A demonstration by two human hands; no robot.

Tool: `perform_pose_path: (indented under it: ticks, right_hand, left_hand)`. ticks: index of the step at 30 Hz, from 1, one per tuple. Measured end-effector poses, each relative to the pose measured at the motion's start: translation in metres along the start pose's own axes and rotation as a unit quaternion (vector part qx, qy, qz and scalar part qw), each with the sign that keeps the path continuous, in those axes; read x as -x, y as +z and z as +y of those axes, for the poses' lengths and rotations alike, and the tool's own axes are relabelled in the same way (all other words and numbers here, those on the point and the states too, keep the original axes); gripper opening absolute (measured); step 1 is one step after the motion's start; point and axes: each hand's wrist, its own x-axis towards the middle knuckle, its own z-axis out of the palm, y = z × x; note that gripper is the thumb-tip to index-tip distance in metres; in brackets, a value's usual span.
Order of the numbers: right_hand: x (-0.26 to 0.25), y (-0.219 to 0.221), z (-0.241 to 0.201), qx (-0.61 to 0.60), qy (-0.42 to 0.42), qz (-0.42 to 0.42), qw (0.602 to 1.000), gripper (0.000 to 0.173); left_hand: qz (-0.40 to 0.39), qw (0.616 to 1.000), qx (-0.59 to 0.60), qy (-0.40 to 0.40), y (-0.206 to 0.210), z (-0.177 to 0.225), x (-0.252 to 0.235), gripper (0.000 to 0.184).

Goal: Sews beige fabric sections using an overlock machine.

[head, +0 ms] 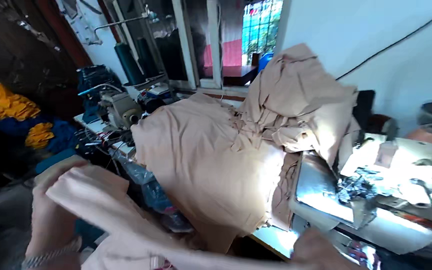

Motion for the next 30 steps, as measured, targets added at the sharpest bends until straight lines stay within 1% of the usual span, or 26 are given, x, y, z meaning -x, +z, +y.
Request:
perform_pose_path:
  ticks: [2,3,4,5,6,7,8,9,11,12,13,14,15,16,17,18,20,22,24,26,28,30]
  right_hand:
    - [-0.02,0.004,0.036,0.123,0.043,0.106,0.986,0.034]
    - [-0.03,0.01,0.06,0.166,0.066,0.163,0.97,0.032]
    - [-0.04,0.015,0.086,0.189,0.096,0.206,0.955,0.031]
    - [-0.049,0.02,0.109,0.199,0.132,0.228,0.944,0.03]
    - [-0.057,0.024,0.128,0.204,0.163,0.239,0.935,0.031]
    - [-0.065,0.026,0.142,0.204,0.192,0.24,0.93,0.031]
    - [-0.071,0.027,0.152,0.199,0.213,0.235,0.927,0.031]
    - [-0.075,0.029,0.159,0.191,0.226,0.233,0.926,0.031]
    - [-0.075,0.036,0.172,0.178,0.219,0.252,0.926,0.029]
    - [-0.071,0.04,0.176,0.163,0.214,0.26,0.927,0.027]
    - [-0.063,0.044,0.178,0.146,0.221,0.251,0.931,0.024]
    - [-0.055,0.047,0.175,0.13,0.24,0.223,0.936,0.024]
    - [-0.047,0.052,0.17,0.127,0.254,0.186,0.94,0.026]
    - [-0.039,0.057,0.168,0.15,0.24,0.158,0.946,0.026]
    - [-0.032,0.063,0.168,0.179,0.203,0.151,0.951,0.024]
    - [-0.028,0.066,0.169,0.2,0.176,0.16,0.951,0.023]
    - [-0.024,0.066,0.174,0.225,0.171,0.213,0.935,0.022]
    - [-0.024,0.061,0.182,0.231,0.225,0.245,0.914,0.025]
    - [-0.023,0.058,0.187,0.211,0.269,0.251,0.905,0.027]
    - [-0.021,0.062,0.194,0.216,0.256,0.285,0.898,0.026]
    - [-0.019,0.068,0.198,0.23,0.242,0.335,0.881,0.024]
    - [-0.019,0.071,0.2,0.238,0.245,0.356,0.87,0.023]
  left_hand:
    - [0.02,0.999,-0.001,0.04,0.053,0.012,-0.048,0.028]
    - [0.005,0.998,-0.027,0.054,0.08,0.012,-0.071,0.032]
    - [-0.037,0.996,-0.063,0.06,0.106,0.008,-0.09,0.045]
    - [-0.091,0.987,-0.112,0.064,0.134,0.006,-0.102,0.061]
    - [-0.136,0.974,-0.159,0.081,0.165,0.006,-0.104,0.07]
    - [-0.185,0.955,-0.197,0.124,0.198,0.009,-0.094,0.072]
    - [-0.267,0.928,-0.204,0.162,0.229,0.014,-0.075,0.072]
    - [-0.354,0.896,-0.185,0.197,0.256,0.023,-0.048,0.067]
    - [-0.525,0.811,-0.12,0.228,0.301,0.017,-0.003,0.053]
    - [-0.581,0.776,-0.068,0.236,0.318,0.007,0.013,0.035]
    - [-0.617,0.752,-0.017,0.233,0.331,-0.002,0.023,0.023]
    - [-0.631,0.743,0.015,0.22,0.337,-0.008,0.026,0.022]
    - [-0.624,0.753,0.047,0.202,0.34,-0.012,0.026,0.022]
    - [-0.604,0.773,0.072,0.178,0.341,-0.012,0.023,0.021]
    - [-0.581,0.794,0.088,0.154,0.344,-0.011,0.021,0.019]
    - [-0.561,0.812,0.091,0.134,0.349,-0.009,0.018,0.016]
    - [-0.549,0.827,0.049,0.111,0.367,-0.011,0.017,0.015]
    - [-0.565,0.819,-0.011,0.101,0.393,-0.022,0.021,0.018]
    - [-0.581,0.809,-0.043,0.076,0.414,-0.034,0.025,0.018]
    - [-0.583,0.81,-0.056,0.042,0.426,-0.036,0.027,0.016]
    - [-0.577,0.814,-0.067,0.013,0.431,-0.035,0.029,0.014]
    - [-0.584,0.807,-0.089,0.003,0.435,-0.033,0.031,0.014]
